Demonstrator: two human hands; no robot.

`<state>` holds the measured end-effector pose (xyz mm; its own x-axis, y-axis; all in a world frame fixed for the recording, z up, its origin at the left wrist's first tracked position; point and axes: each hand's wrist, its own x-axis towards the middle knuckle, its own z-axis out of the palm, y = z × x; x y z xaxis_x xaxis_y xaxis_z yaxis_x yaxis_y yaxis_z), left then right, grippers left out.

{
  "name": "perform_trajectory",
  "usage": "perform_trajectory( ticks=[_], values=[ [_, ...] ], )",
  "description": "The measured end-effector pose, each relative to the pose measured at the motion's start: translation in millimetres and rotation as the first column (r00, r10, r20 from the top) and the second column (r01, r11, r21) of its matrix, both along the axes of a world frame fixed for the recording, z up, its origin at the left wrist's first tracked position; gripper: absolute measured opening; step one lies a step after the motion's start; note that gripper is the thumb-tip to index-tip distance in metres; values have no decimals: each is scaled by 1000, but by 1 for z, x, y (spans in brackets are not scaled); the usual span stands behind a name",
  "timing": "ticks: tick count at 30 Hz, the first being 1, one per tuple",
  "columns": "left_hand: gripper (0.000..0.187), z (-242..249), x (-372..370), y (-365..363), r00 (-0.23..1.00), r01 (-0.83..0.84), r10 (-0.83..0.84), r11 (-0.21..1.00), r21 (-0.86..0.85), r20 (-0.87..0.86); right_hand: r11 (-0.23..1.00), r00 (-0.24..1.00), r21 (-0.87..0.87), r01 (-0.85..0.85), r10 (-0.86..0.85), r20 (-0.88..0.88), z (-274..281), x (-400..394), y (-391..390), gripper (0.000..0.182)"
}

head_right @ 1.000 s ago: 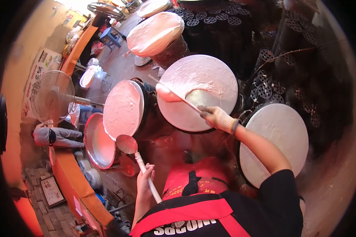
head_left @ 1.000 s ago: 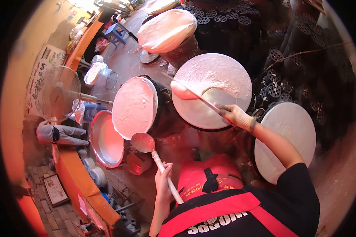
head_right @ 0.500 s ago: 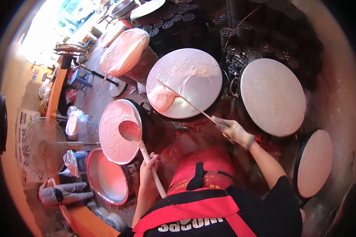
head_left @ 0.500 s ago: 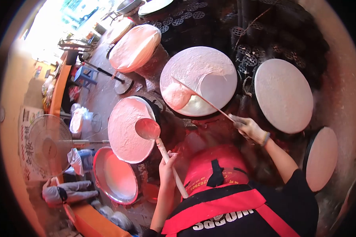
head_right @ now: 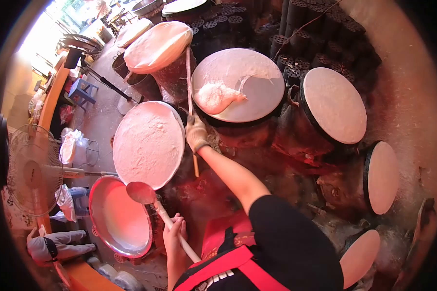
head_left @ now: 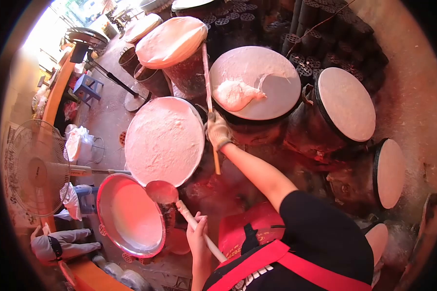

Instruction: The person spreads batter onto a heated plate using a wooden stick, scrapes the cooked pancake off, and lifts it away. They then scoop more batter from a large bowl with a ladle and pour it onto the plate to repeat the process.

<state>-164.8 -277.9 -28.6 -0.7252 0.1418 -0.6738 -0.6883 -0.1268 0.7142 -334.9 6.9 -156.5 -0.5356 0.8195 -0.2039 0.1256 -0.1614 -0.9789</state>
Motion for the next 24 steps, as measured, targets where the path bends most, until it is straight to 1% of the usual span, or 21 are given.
perform_trajectory(
  ticks=[1,2,3,4,5,6,7,9,10,11,12,13,15,17,18,19,20,21,23,24],
  values=[
    [14,1,3,-4,999,-42,42,999,-35,18,995,995,71,68,-73,70,-10,-12,1,39],
    [13,-1,4,-10,998,-48,49,999,-22,29,988,990,94,122,-128,63,-18,-11,1,38],
    [13,-2,5,-17,998,-55,55,998,-9,40,992,992,3,126,-126,25,-79,-24,6,25],
    [13,-2,6,-21,997,-54,55,998,-7,50,987,988,-51,151,-152,-9,-73,-6,-1,26],
    [13,-1,6,-23,999,-5,5,1000,-3,34,979,983,-104,174,-180,-43,-37,25,-10,27],
    [14,0,5,-24,999,46,-46,999,1,15,933,987,-332,137,-158,-36,6,57,-20,31],
    [14,0,4,-23,999,49,-50,999,7,19,925,984,-358,127,-164,-75,23,81,-24,31],
    [14,1,3,-16,989,138,-139,990,-23,-41,905,987,-396,156,-156,32,36,117,-23,32],
    [15,3,2,-13,982,187,-188,982,-21,-34,911,985,-377,165,-169,23,38,133,-20,31],
    [15,4,3,-10,979,200,-200,980,-14,-31,916,983,-360,176,-184,12,41,146,-14,31],
    [15,5,3,-7,977,206,-206,978,-15,-44,881,978,-430,200,-205,35,46,160,-6,32],
    [15,6,3,-4,976,210,-211,977,-18,-60,862,972,-457,218,-236,18,55,169,3,27],
    [15,5,5,1,972,224,-224,975,-11,-69,821,947,-525,225,-312,-82,55,170,24,20],
    [15,9,9,11,968,231,-231,973,-11,-94,779,881,-599,185,-402,-250,66,149,25,15],
    [15,9,9,17,967,237,-237,972,-14,-99,825,894,-530,195,-372,-250,73,138,17,16],
    [16,8,10,23,965,249,-247,968,12,-94,833,921,-545,97,-283,-269,71,133,11,22],
    [17,8,11,30,962,262,-259,964,36,-88,890,963,-456,-33,-94,-254,61,138,6,20],
    [17,10,13,38,959,272,-268,962,31,-89,914,971,-368,-172,96,-217,51,145,0,19],
    [17,15,16,55,963,238,-231,971,30,-138,919,985,-360,-157,119,-126,50,178,1,27],
    [17,18,16,63,963,240,-234,970,29,-135,884,986,-443,-151,102,-134,53,201,11,40]
  ],
)
